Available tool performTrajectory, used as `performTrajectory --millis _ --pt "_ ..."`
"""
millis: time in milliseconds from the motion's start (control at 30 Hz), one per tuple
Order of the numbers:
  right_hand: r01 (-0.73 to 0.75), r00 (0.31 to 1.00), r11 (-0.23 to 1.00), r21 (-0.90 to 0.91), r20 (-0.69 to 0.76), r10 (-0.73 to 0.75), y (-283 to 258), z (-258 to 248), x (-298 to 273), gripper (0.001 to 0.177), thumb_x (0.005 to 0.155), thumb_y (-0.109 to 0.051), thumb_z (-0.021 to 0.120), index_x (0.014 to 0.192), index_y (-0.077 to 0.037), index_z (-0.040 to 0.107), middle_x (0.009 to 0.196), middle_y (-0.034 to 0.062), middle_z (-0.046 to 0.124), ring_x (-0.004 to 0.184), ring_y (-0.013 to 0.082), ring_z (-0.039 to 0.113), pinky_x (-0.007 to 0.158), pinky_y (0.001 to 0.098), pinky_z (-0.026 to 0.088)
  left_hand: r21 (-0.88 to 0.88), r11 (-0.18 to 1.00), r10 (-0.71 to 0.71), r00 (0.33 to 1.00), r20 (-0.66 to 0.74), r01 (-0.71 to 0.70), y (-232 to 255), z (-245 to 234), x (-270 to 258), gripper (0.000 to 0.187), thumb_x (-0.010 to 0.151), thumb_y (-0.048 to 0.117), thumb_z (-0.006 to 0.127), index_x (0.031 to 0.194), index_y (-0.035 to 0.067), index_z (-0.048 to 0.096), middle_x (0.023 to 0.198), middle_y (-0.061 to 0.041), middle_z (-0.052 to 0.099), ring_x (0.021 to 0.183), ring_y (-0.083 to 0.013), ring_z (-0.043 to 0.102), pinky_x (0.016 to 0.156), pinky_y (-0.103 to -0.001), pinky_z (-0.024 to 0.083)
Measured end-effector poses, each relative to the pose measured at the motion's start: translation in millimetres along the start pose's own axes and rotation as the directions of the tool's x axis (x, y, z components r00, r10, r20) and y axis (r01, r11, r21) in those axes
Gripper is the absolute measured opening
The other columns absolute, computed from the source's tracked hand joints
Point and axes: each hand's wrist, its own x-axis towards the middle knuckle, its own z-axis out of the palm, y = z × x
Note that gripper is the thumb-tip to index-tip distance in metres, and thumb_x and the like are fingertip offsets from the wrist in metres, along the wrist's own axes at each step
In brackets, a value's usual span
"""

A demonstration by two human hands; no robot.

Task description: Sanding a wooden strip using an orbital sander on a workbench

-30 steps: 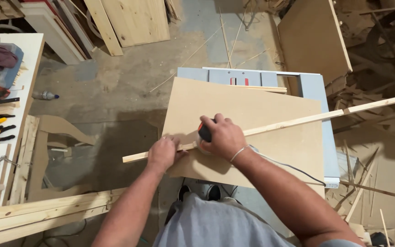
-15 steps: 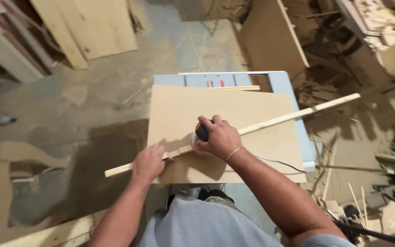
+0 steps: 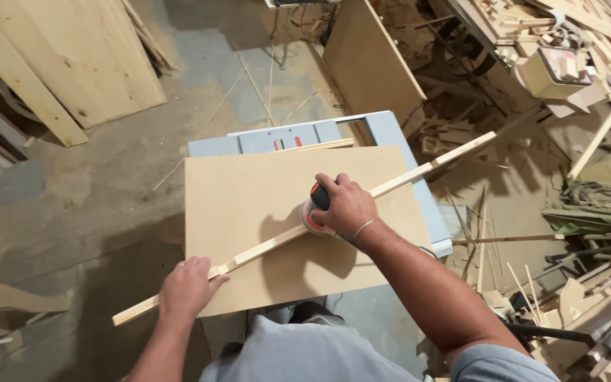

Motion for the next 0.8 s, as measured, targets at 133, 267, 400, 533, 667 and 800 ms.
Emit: performTrajectory --millis 133,267,400,533,667,800 --pt "-0.039 0.999 0.999 -0.005 0.002 0.039 41.0 -6.4 12.7 0.072 0.070 -0.038 0.070 0.139 -0.030 0.049 0.116 0.0143 0.054 0.096 0.0429 0.062 0.076 0.0548 0.053 0.026 0.999 -0.021 1.000 -0.008 0.021 0.6 7.3 -2.2 0.055 0.083 0.071 0.067 0.091 0.017 0.061 0.093 -0.005 0.066 0.085 -0.0317 0.065 0.069 -0.050 0.055" --pt "-0.090 0.996 0.996 -0.013 -0.020 0.089 79.9 -17.7 26.7 0.077 0.070 -0.040 0.070 0.143 -0.030 0.047 0.117 0.0144 0.054 0.100 0.0424 0.062 0.078 0.0550 0.053 0.092 0.994 -0.057 0.998 -0.012 0.058 -0.2 14.6 -0.1 0.058 0.081 0.076 0.063 0.091 0.019 0.060 0.093 -0.002 0.064 0.084 -0.0290 0.065 0.067 -0.048 0.056" --pt "-0.139 0.990 0.990 -0.003 -0.035 0.138 122.2 -25.7 38.0 0.077 0.069 -0.041 0.070 0.143 -0.031 0.048 0.119 0.0155 0.054 0.104 0.0435 0.063 0.081 0.0560 0.051 0.138 0.989 -0.059 0.998 -0.021 0.061 -3.3 23.7 0.3 0.062 0.080 0.080 0.059 0.089 0.019 0.059 0.091 -0.001 0.064 0.081 -0.0272 0.064 0.064 -0.046 0.054" --pt "-0.180 0.983 0.984 0.000 -0.015 0.180 151.6 -41.2 44.8 0.079 0.072 -0.044 0.071 0.145 -0.032 0.047 0.125 0.0162 0.053 0.107 0.0433 0.063 0.085 0.0551 0.051 0.158 0.984 -0.074 0.997 -0.020 0.076 -0.5 20.6 -0.9 0.062 0.079 0.080 0.060 0.090 0.019 0.059 0.090 0.000 0.064 0.083 -0.0261 0.063 0.063 -0.046 0.054" --pt "-0.257 0.966 0.966 -0.003 -0.008 0.257 181.5 -57.5 50.0 0.082 0.073 -0.044 0.069 0.150 -0.032 0.044 0.126 0.0162 0.053 0.107 0.0420 0.065 0.089 0.0516 0.052 0.137 0.987 -0.078 0.996 -0.031 0.082 -0.2 23.3 -1.7 0.062 0.078 0.080 0.062 0.089 0.019 0.058 0.088 -0.001 0.064 0.082 -0.0265 0.063 0.062 -0.047 0.053" --pt "-0.326 0.945 0.945 0.000 0.012 0.326 212.2 -72.9 61.8 0.081 0.074 -0.048 0.073 0.149 -0.031 0.044 0.132 0.0158 0.052 0.114 0.0400 0.064 0.094 0.0504 0.051 0.125 0.990 -0.061 0.997 -0.052 0.067 -0.9 22.4 -1.3 0.061 0.079 0.079 0.061 0.086 0.018 0.057 0.087 0.001 0.063 0.080 -0.0254 0.061 0.061 -0.047 0.051"
